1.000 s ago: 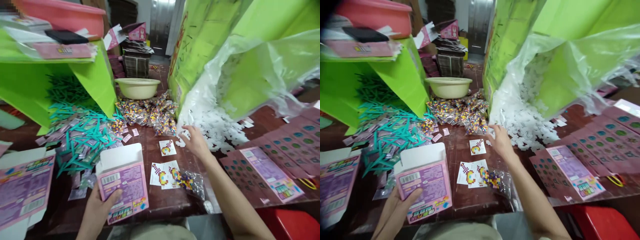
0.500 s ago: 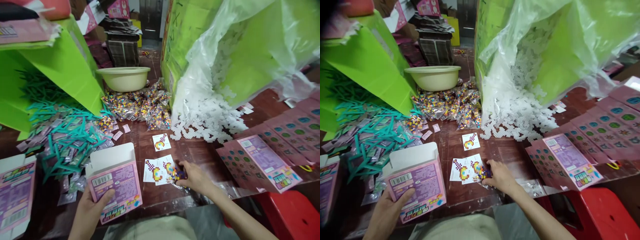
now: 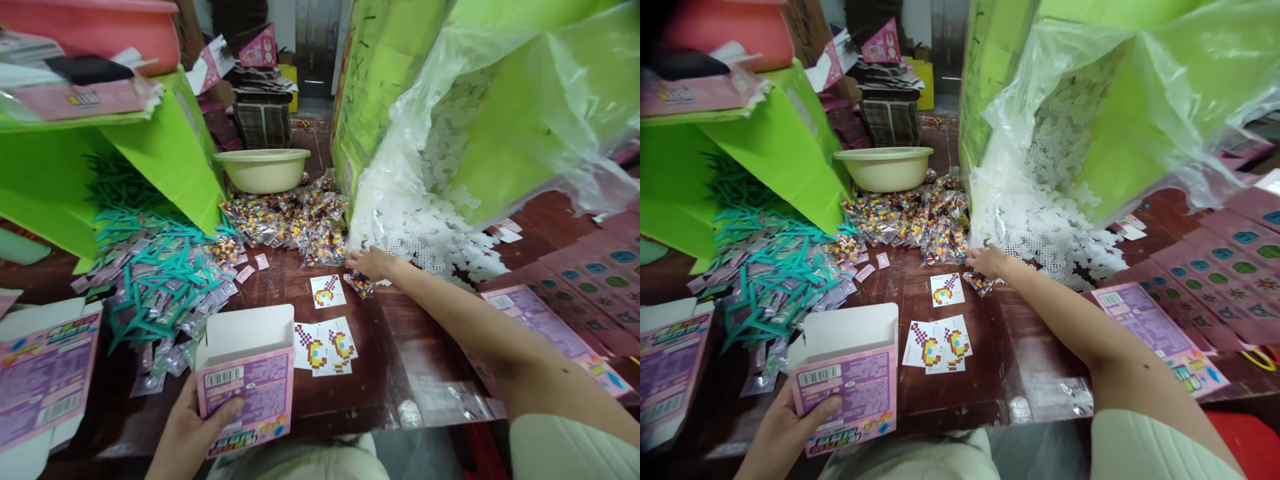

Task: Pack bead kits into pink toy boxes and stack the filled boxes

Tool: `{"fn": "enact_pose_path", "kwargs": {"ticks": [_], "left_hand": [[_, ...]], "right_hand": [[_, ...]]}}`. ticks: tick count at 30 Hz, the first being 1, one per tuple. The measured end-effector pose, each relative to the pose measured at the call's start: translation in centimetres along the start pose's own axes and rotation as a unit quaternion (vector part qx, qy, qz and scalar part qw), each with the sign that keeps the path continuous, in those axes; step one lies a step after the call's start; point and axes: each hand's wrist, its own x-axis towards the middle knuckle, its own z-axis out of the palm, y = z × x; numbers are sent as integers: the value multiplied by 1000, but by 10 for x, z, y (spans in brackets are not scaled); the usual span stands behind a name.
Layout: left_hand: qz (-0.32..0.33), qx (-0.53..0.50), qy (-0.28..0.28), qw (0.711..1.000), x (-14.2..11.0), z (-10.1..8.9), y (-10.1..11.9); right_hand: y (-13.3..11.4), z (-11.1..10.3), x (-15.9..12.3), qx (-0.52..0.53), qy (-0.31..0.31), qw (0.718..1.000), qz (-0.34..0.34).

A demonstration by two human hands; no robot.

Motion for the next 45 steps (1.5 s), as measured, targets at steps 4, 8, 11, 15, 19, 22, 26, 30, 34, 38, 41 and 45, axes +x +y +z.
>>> {"fn": "enact_pose_path", "kwargs": {"ticks": [4,8,11,15,19,22,26,30,34,38,41,45], "left_hand": [[-25,-26,6,999,-8,-4,-5],[-32,-49,-17,998,-4,-4,-4],[-25,-60,-46,997,1,-3,-2],[-11,-50,-74,996,9,-6,-5],[5,-38,-136,990,15,-7,-8],[31,-36,-145,988,16,4,-2],[60,-25,-144,987,14,22,14],[74,-16,-197,977,17,26,15],[76,-74,-197,975,28,18,-3],[89,-128,-166,974,34,11,-17],[95,-134,-170,972,36,12,-19],[106,-103,-165,975,34,15,-18]], "right_hand": [[-1,5,7,-36,1,999,-20],[-7,10,-1,-49,39,997,-49],[-7,11,-8,-41,46,996,-61],[-4,-9,-24,-24,57,997,-56],[-23,-71,-51,39,119,991,-52],[-66,-126,-70,101,214,968,-89],[-141,-164,-72,54,241,959,-137],[-177,-173,-56,31,171,964,-199],[-151,-194,-58,133,176,931,-290],[-128,-192,-70,191,299,913,-202],[-139,-169,-73,190,349,898,-192],[-166,-144,-76,206,428,850,-226]]}}
